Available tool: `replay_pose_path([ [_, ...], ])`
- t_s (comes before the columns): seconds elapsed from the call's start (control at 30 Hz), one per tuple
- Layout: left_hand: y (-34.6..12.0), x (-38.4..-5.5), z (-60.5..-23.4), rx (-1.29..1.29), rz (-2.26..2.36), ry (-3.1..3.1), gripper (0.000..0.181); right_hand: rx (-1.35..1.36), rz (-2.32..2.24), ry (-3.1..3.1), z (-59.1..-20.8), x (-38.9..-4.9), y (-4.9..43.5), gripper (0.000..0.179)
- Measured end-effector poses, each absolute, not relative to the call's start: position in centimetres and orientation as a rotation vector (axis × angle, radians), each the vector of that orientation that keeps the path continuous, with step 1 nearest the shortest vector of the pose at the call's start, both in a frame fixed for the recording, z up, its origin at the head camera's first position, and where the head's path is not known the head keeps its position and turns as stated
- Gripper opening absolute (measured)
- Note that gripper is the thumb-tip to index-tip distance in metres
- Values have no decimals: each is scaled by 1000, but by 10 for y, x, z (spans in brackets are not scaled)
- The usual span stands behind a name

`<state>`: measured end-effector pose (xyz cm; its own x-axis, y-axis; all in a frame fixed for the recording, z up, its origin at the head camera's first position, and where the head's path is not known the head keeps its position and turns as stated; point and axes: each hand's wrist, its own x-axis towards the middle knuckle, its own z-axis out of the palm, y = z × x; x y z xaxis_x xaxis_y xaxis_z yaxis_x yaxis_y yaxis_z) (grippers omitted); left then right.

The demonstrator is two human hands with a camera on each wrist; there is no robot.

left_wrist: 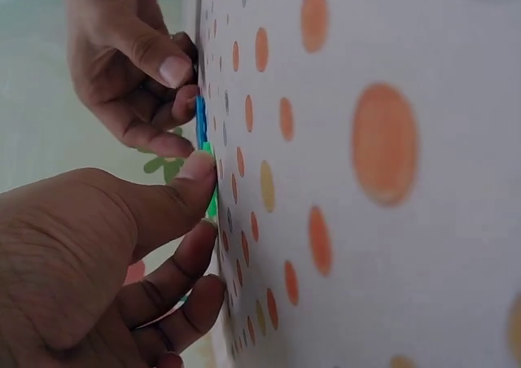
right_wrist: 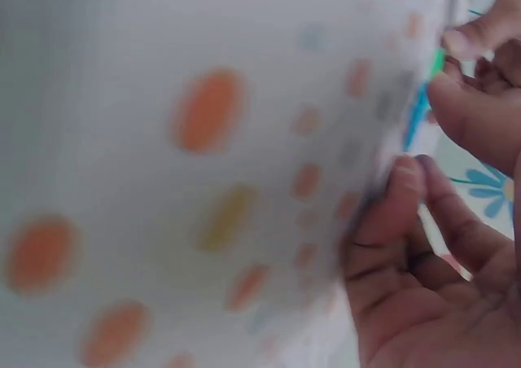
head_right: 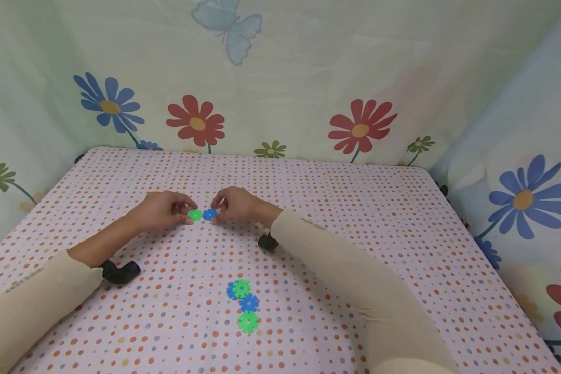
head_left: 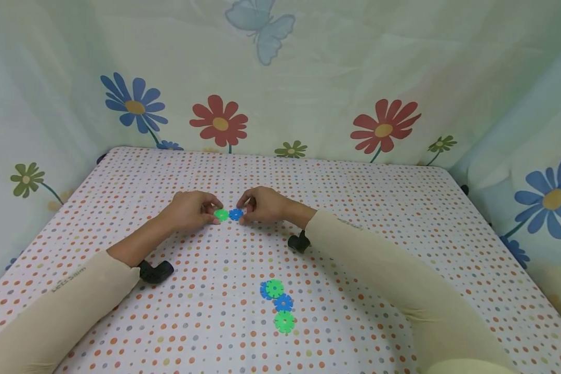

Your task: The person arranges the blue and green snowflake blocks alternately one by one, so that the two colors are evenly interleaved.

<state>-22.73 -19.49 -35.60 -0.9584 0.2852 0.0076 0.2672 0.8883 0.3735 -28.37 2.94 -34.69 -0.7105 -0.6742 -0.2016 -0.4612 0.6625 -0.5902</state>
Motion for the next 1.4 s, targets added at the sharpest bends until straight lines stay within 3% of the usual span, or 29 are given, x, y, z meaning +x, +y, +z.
replay_pose_path([
  [0.27,-185,-225,-349,404,490,3030,48,-986,-690,2456,-327,-262,44,45],
  [0.6,-174,-224,-352,508,669,3010,48,-1099,-788,2407,-319,-214,78,34],
  [0.9,-168,-231,-356,378,814,2897,46,-1113,-821,2317,-328,-183,111,25],
  [1.13,-174,-229,-362,383,852,2901,43,-1088,-878,2190,-341,-174,122,21],
  [1.4,-174,-228,-365,475,794,2952,41,-1059,-858,2155,-355,-172,125,31],
])
